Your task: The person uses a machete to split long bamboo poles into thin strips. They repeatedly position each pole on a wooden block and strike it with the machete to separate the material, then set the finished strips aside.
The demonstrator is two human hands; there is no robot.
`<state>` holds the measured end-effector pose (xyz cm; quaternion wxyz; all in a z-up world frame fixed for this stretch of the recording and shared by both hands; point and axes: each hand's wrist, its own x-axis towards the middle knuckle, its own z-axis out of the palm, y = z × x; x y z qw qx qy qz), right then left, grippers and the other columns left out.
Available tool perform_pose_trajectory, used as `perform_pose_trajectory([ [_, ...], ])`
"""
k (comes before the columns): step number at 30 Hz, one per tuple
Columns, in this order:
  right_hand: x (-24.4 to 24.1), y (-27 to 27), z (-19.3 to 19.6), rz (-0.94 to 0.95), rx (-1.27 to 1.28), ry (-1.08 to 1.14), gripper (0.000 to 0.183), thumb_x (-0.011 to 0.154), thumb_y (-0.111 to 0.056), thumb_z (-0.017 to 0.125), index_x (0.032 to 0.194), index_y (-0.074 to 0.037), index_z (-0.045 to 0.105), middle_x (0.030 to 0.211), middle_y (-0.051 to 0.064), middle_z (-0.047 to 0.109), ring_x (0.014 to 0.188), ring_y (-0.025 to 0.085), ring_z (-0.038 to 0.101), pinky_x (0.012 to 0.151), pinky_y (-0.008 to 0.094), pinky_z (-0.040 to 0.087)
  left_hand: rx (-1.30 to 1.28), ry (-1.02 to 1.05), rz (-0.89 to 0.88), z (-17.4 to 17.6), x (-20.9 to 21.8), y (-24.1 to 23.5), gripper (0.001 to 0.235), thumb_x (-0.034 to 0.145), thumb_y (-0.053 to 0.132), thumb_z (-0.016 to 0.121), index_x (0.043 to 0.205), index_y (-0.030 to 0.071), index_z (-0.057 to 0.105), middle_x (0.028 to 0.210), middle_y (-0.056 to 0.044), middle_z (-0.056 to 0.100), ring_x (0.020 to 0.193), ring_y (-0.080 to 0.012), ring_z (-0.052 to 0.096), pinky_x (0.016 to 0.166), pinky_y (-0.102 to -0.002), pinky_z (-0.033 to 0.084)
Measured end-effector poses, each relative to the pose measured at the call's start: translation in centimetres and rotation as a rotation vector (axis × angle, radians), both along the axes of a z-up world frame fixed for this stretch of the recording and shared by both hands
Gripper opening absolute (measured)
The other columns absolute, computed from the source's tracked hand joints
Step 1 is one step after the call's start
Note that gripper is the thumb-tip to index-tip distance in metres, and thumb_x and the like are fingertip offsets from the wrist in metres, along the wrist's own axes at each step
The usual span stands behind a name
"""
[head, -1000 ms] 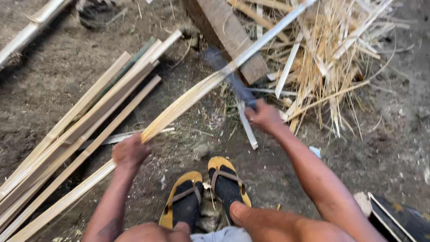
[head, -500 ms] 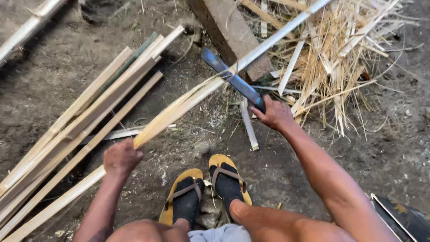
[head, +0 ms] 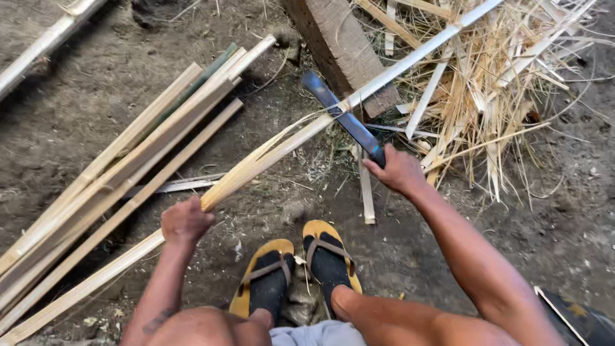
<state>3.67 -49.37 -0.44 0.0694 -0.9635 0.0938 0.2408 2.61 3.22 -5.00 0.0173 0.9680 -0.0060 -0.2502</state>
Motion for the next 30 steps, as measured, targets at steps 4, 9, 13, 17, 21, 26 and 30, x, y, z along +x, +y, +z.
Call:
perform_pose_trajectory([
  [4,-5.1,7.0,-2.5,-0.164,0.165,0.047,0.070,0.092,-0.071,0.056,0.112,-0.003,0.056,0.092,0.029,0.072,0.088,0.048,0.070,0.078,0.057,0.055,-0.086,-0.058,0.050,-2.6,-1.5,-1.9,0.038,0.079,0.051,0.071,0.096,0.016,0.073,0.080,-0.013,0.074,0.074,-0.0337,0.073,0.070,-0.050,0.059],
  [9,-4.0,9.5,-0.6,0.347,0.261,0.373,0.066,0.091,-0.072,0.048,0.108,-0.009,0.054,0.089,0.020,0.074,0.080,0.037,0.075,0.075,0.048,0.061,-0.076,0.104,0.006,-0.3,0.8,-4.8,0.037,0.093,0.051,0.064,0.094,0.015,0.073,0.072,-0.011,0.073,0.064,-0.0268,0.074,0.068,-0.046,0.062],
  [13,-1.8,0.5,1.0,0.070,-0.130,-0.081,0.063,0.094,-0.069,0.057,0.109,-0.008,0.057,0.087,0.017,0.074,0.082,0.035,0.072,0.073,0.049,0.057,0.009,0.007,-0.016,1.2,-2.0,2.0,0.041,0.089,0.057,0.068,0.093,0.016,0.071,0.075,-0.012,0.073,0.066,-0.0273,0.074,0.065,-0.045,0.061],
  [17,-2.2,1.7,0.2,-0.251,0.245,0.159,0.065,0.092,-0.070,0.055,0.107,-0.007,0.059,0.080,0.019,0.074,0.073,0.033,0.076,0.071,0.047,0.061,-0.004,-0.213,-0.022,-3.4,-2.4,2.2,0.024,0.076,0.035,0.073,0.088,0.015,0.070,0.075,-0.015,0.073,0.069,-0.0340,0.073,0.064,-0.049,0.058],
  [21,-4.3,9.4,0.1,0.100,0.250,0.080,0.074,0.089,-0.075,0.053,0.121,-0.009,0.059,0.086,0.019,0.073,0.080,0.035,0.073,0.074,0.050,0.059,-0.103,-0.219,-0.047,-5.8,-2.7,-1.2,0.019,0.080,0.031,0.070,0.086,0.013,0.067,0.074,-0.015,0.073,0.065,-0.0347,0.073,0.063,-0.050,0.058],
  [26,-2.8,4.5,-0.3,0.125,0.166,0.158,0.061,0.081,-0.068,0.058,0.113,-0.016,0.065,0.094,0.017,0.074,0.089,0.037,0.072,0.080,0.052,0.056,-0.115,-0.142,-0.001,-3.8,-4.2,2.2,0.038,0.081,0.049,0.073,0.086,0.011,0.067,0.072,-0.017,0.072,0.064,-0.0368,0.072,0.061,-0.050,0.057],
  [30,1.1,-3.3,-2.5,-0.172,0.199,-0.079,0.063,0.091,-0.068,0.060,0.104,-0.006,0.063,0.084,0.020,0.071,0.080,0.038,0.069,0.074,0.051,0.054,-0.041,-0.132,0.029,-3.2,-4.7,5.9,0.036,0.085,0.050,0.071,0.085,0.014,0.069,0.077,-0.016,0.073,0.073,-0.0361,0.073,0.070,-0.049,0.058],
])
